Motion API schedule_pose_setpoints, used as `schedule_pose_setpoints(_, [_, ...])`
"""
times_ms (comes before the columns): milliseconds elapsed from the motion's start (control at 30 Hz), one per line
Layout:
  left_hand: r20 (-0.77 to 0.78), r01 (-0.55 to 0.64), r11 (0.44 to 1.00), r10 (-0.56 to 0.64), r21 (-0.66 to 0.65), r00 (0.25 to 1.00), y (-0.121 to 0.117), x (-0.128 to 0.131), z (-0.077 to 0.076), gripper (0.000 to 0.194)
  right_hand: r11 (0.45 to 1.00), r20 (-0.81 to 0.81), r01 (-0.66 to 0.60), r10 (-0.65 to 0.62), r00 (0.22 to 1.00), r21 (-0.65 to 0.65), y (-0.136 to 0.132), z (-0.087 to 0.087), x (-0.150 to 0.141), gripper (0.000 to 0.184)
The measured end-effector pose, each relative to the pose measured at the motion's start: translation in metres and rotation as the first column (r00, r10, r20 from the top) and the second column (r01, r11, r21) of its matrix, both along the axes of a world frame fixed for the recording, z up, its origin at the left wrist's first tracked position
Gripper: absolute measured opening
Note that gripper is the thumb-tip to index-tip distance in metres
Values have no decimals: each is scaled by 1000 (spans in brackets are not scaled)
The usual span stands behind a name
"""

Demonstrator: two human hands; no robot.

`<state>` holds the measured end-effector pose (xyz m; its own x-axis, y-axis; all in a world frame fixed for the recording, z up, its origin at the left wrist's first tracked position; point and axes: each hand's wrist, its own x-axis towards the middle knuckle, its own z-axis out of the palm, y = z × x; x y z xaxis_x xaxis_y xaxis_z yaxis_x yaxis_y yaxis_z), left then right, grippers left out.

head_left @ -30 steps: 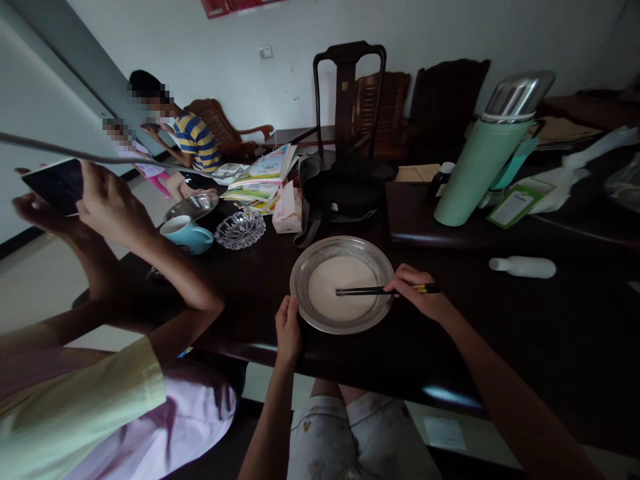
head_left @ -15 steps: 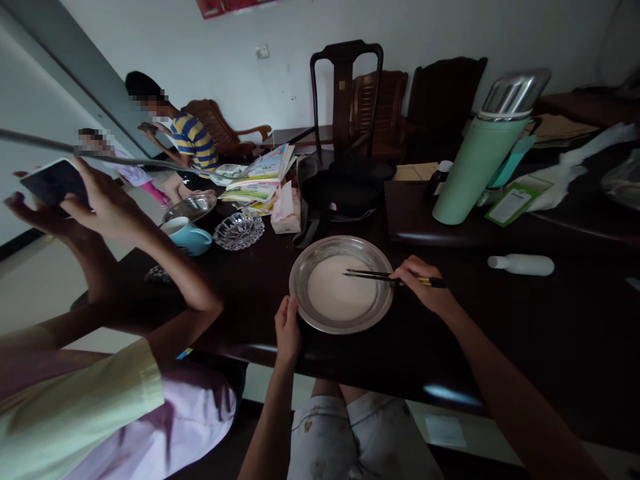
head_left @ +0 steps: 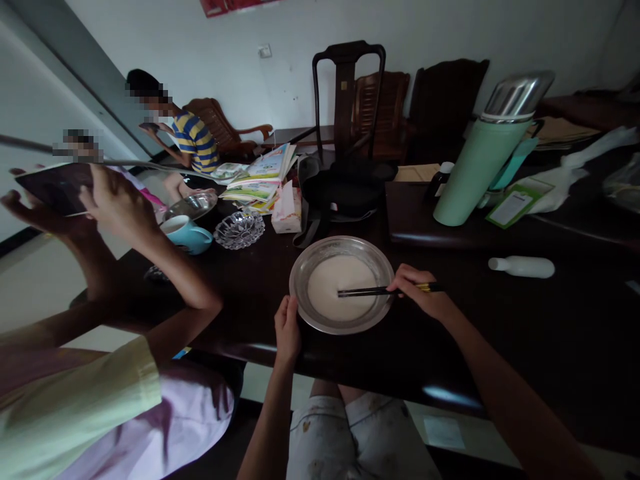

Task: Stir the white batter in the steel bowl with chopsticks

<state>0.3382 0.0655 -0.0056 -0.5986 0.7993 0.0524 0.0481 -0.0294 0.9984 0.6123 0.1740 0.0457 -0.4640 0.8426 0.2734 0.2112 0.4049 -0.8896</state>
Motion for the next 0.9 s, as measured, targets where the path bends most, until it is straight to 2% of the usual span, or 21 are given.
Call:
schedule_pose_setpoints(33, [0,1,1000,-1,1,1000,0,0,0,44,1000,30,-19,18,999,21,0,0,0,31])
schedule_pose_setpoints(100, [6,2,1000,-2,1,1000,0,0,-1,43,998,47,34,-37,998,62,1,0,1,26])
schedule_pose_setpoints(200, [12,2,1000,-2,-9,1000,0,0,0,43,989,-53,146,-145,988,19,2,-2,5,39])
schedule_pose_setpoints(300, [-2,-1,1000,1,-18,1000,0,0,0,44,999,-73,40,-41,997,-25,1,-2,4,43])
schedule_pose_setpoints(367, [-3,-5,1000,5,-14,1000,0,-1,-1,44,999,3,-31,31,1000,21,0,-2,1,33])
schedule_pose_setpoints(400, [1,-5,1000,5,-11,1000,0,-1,-2,44,998,37,-30,28,999,51,0,-2,0,27])
schedule_pose_setpoints(467, [9,-5,1000,5,-2,1000,0,-1,-2,43,995,35,52,-55,998,81,1,-2,0,26])
schedule_pose_setpoints(567, [6,9,1000,-9,-1,1000,0,-1,-3,43,987,-62,160,-160,985,10,1,-2,4,43])
schedule_pose_setpoints(633, [-2,12,1000,-12,0,1000,0,-1,-2,44,994,-64,106,-107,992,-9,1,-3,4,46])
schedule_pose_setpoints(733, [-2,5,1000,-5,9,1000,0,-1,-1,44,997,42,-10,7,999,77,-1,-3,-1,29])
schedule_pose_setpoints(800, [8,3,1000,-3,12,1000,-1,0,0,43,991,68,32,-41,997,128,0,-3,-2,23])
schedule_pose_setpoints(900, [16,-1,1000,1,12,1000,-2,1,2,43,984,-10,167,-167,986,66,0,-3,2,35])
